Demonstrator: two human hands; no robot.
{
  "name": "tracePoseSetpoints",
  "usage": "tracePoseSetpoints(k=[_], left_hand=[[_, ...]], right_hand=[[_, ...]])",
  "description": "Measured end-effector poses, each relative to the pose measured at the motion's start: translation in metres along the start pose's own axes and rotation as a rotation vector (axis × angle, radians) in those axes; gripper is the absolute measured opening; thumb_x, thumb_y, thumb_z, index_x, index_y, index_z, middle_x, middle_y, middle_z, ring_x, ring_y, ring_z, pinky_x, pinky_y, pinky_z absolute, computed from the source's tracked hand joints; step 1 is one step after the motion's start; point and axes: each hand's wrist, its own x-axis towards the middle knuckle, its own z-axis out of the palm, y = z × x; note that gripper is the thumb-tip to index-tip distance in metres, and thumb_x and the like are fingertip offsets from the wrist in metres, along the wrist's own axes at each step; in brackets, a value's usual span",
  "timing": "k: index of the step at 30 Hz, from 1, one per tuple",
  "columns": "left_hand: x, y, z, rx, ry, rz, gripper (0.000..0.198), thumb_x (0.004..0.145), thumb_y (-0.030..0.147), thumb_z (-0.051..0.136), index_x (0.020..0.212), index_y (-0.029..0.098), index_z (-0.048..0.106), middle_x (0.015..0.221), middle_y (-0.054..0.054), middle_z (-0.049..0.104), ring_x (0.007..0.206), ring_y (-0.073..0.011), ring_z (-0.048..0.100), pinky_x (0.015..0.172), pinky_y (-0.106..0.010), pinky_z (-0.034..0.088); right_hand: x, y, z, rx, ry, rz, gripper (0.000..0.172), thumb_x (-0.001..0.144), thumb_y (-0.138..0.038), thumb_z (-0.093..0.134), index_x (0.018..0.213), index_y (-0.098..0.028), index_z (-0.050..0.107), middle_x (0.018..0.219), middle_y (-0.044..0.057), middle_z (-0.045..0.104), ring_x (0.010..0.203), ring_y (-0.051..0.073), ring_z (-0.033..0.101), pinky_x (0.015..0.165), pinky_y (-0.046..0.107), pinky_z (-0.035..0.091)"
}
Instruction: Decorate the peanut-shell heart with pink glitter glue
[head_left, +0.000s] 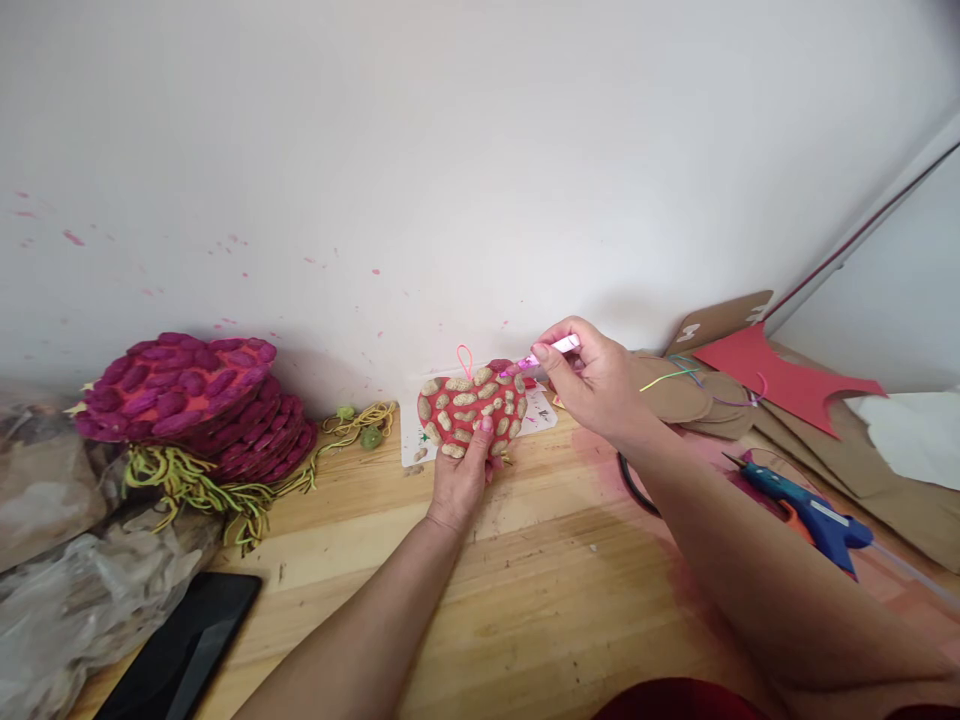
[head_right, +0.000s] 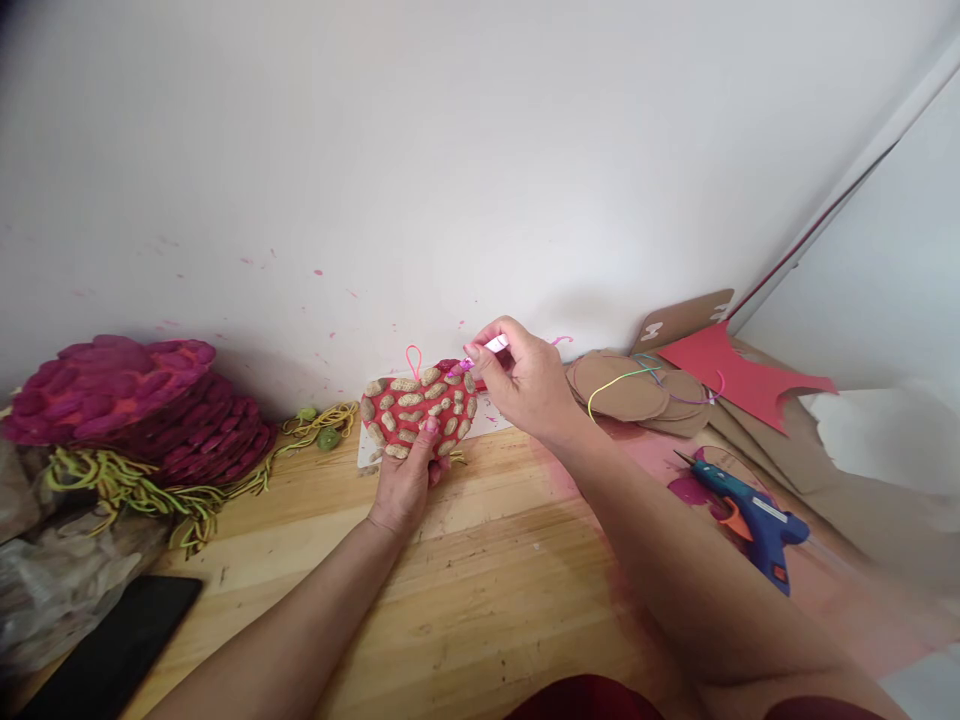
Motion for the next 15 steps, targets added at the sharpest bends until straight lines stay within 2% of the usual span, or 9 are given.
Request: tracePoseSetpoints(k=[5, 9, 15], left_hand=[[-0.0004, 0.0014, 0.0012, -0.032, 0.017, 0.014, 0.05, 0.074, 0.066, 0.077, 0.077, 0.019, 0.061, 0.057, 0.003, 0.057, 0.042, -0.0085, 0.045, 0.037, -0.02, 0.03], [-0.0007, 0.0015, 0.001, -0.022, 0.012, 0.013, 0.049, 0.075, 0.066, 0.076, 0.079, 0.019, 0.062, 0.058, 0.003, 0.057, 0.043, -0.0088, 0.046, 0.038, -0.021, 0.032], [-0.0016, 0.0031, 0.0013, -0.026, -0.007, 0.027, 0.049, 0.077, 0.064, 0.077, 0.095, 0.018, 0.069, 0.066, 0.001, 0.063, 0.046, -0.0084, 0.048, 0.038, -0.02, 0.032]], right_hand=[[0.0011, 0.0001, -0.0028, -0.024, 0.008, 0.032, 0.026, 0.096, -0.048, 0.06, 0.088, -0.024, 0.059, 0.067, -0.002, 0.066, 0.052, 0.013, 0.06, 0.05, 0.026, 0.041], [0.0008, -0.0022, -0.003, -0.028, 0.016, 0.026, 0.023, 0.095, -0.045, 0.061, 0.086, -0.024, 0.059, 0.066, -0.002, 0.066, 0.051, 0.013, 0.058, 0.049, 0.026, 0.04], [-0.0013, -0.0026, 0.0003, 0.05, -0.019, -0.003, 0.022, 0.096, -0.045, 0.06, 0.089, -0.024, 0.06, 0.069, -0.002, 0.067, 0.051, 0.012, 0.056, 0.052, 0.026, 0.043]])
